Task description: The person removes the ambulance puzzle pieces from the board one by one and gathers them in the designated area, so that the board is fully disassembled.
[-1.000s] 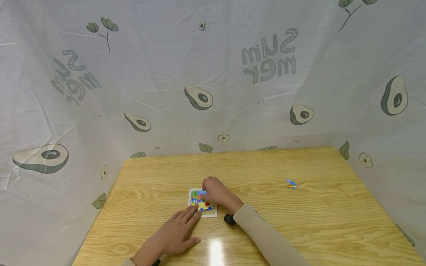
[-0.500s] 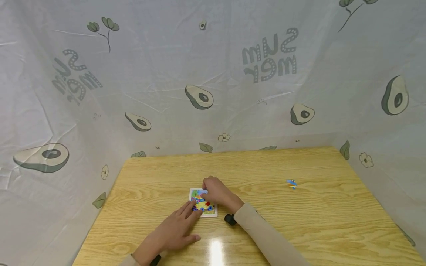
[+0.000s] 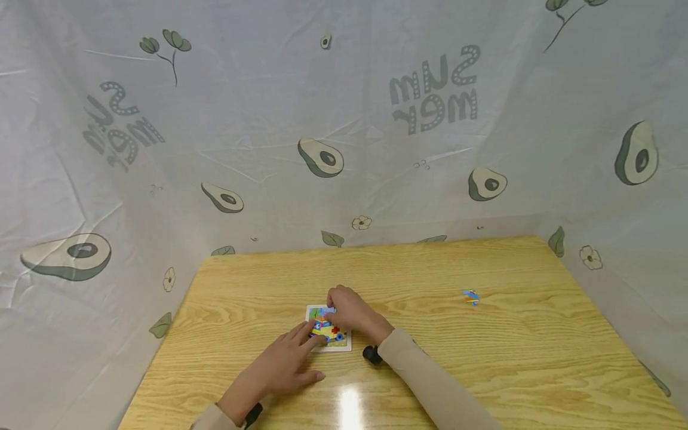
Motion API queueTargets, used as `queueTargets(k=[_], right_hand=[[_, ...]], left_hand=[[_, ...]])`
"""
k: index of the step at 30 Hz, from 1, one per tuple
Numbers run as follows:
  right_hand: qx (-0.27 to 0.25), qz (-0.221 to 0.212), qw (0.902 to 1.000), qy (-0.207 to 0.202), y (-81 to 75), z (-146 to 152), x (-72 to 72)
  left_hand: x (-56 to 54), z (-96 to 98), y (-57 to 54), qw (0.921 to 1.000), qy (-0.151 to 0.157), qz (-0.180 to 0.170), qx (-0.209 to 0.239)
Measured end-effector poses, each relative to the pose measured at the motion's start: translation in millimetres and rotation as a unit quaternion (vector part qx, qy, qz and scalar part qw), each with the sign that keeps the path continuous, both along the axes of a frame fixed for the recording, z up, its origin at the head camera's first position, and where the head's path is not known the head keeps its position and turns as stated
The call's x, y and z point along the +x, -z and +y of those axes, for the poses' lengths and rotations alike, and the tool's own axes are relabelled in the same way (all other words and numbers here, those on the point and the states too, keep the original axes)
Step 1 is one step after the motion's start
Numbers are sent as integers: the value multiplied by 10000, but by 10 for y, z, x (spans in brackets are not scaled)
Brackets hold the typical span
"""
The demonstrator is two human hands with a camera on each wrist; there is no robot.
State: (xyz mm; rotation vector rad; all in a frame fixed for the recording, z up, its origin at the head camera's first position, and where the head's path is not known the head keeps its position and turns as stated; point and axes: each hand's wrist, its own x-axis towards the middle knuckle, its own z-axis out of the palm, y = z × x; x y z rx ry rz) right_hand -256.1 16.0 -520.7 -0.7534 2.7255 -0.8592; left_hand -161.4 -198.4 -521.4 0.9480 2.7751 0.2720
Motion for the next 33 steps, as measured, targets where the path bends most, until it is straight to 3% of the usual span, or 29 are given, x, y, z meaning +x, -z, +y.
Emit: queueTargets(k=[15,25,33], right_hand=[[57,-91,9999,-49,-15,12,24],[-19,19,10000,-94,1,7,-6],[-560,-546,9969,53,41,14,-13]], left_hand=[[-19,71,-43,9998,33,212,47],[-40,118,-18,9980,60,604,-161],[-25,139,-22,9981,-25,568,-220]])
